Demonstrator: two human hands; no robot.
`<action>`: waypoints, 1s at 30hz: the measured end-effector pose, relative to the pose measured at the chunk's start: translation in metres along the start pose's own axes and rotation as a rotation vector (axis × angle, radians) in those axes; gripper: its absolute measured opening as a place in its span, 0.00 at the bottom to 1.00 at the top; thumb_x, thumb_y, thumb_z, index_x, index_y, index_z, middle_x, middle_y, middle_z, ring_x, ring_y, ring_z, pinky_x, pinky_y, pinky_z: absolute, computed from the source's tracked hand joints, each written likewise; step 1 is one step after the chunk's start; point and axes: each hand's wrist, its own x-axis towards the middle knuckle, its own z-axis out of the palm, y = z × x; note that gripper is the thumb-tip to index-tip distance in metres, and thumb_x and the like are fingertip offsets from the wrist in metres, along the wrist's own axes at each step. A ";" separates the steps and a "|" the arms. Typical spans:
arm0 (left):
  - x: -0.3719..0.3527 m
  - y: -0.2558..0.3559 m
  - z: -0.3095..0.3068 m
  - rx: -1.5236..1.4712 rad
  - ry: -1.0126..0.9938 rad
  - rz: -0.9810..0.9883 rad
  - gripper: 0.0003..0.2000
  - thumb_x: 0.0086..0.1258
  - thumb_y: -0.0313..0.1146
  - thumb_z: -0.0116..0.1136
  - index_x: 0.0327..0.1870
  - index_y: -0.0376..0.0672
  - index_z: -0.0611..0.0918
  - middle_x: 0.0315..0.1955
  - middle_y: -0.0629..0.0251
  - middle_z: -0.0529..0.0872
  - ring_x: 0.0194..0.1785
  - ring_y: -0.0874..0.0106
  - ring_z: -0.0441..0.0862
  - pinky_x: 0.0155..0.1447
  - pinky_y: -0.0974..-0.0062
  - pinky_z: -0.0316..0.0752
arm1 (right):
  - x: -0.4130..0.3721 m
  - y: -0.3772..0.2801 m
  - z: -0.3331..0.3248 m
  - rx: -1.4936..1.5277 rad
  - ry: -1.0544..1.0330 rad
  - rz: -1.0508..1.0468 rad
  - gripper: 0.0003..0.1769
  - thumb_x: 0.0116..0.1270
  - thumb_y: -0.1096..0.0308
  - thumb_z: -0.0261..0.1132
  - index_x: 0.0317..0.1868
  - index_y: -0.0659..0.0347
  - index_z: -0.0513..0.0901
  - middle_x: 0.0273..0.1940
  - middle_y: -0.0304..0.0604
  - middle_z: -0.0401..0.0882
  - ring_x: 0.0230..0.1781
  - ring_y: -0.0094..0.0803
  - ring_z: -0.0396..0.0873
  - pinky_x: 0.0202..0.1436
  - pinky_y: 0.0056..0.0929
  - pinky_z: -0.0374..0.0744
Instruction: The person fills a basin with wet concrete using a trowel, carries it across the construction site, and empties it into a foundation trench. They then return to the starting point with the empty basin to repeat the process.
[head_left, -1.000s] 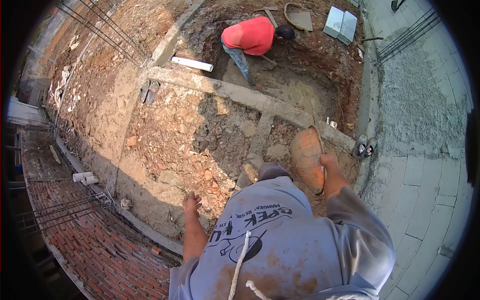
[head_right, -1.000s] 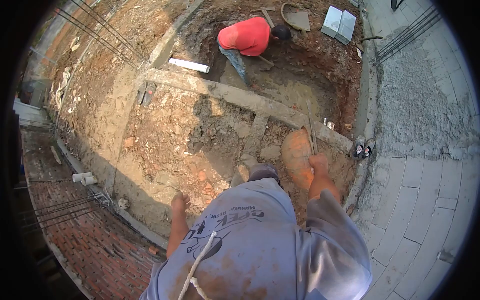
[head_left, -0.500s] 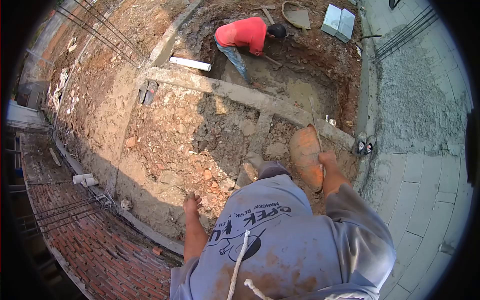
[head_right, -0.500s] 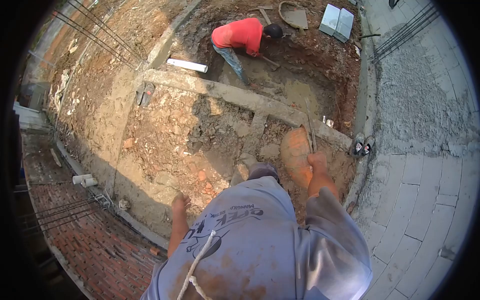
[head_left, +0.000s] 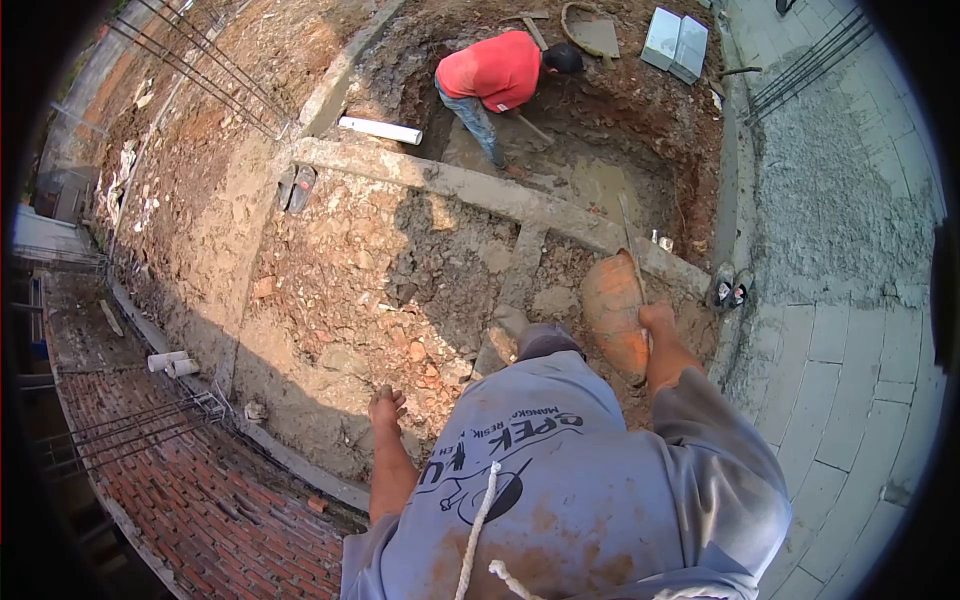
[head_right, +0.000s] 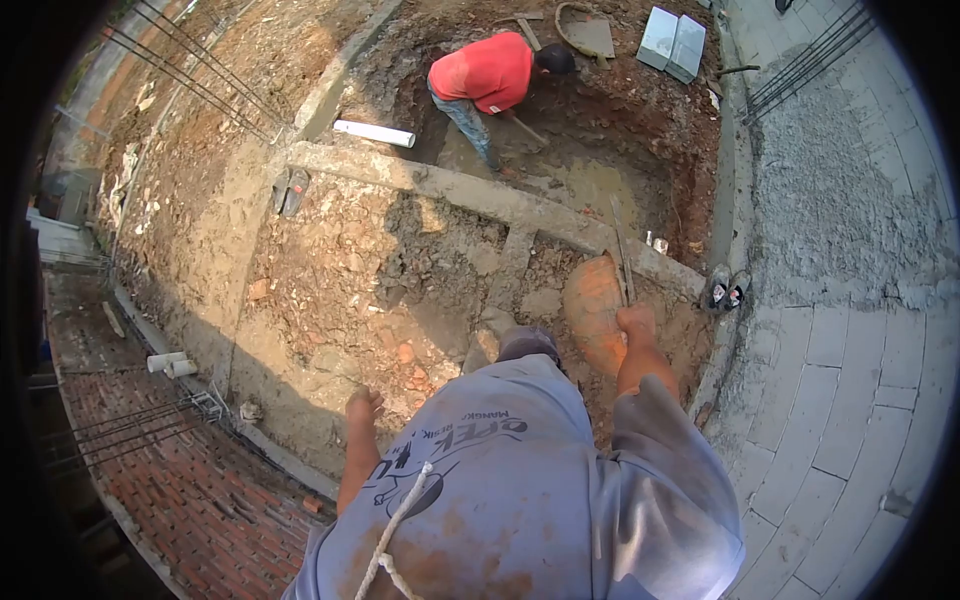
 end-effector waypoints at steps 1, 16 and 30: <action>0.000 0.000 0.000 -0.002 0.004 -0.002 0.24 0.69 0.42 0.44 0.59 0.33 0.64 0.48 0.51 0.76 0.46 0.63 0.77 0.44 0.66 0.75 | -0.001 0.000 0.000 -0.009 0.012 -0.009 0.24 0.57 0.64 0.48 0.48 0.74 0.73 0.50 0.57 0.74 0.50 0.48 0.74 0.55 0.35 0.71; -0.005 0.003 0.004 -0.049 0.038 -0.001 0.17 0.68 0.40 0.49 0.51 0.38 0.70 0.35 0.61 0.80 0.33 0.72 0.78 0.31 0.73 0.74 | 0.005 0.003 0.002 -0.014 -0.047 -0.011 0.20 0.58 0.65 0.47 0.43 0.69 0.78 0.49 0.55 0.72 0.50 0.43 0.72 0.54 0.33 0.70; 0.006 -0.001 0.005 -0.037 0.009 -0.019 0.18 0.68 0.39 0.47 0.55 0.38 0.69 0.37 0.60 0.80 0.35 0.70 0.79 0.33 0.73 0.74 | 0.067 0.041 0.046 -0.148 0.063 -0.062 0.23 0.54 0.66 0.50 0.49 0.66 0.75 0.49 0.57 0.75 0.49 0.45 0.76 0.53 0.37 0.74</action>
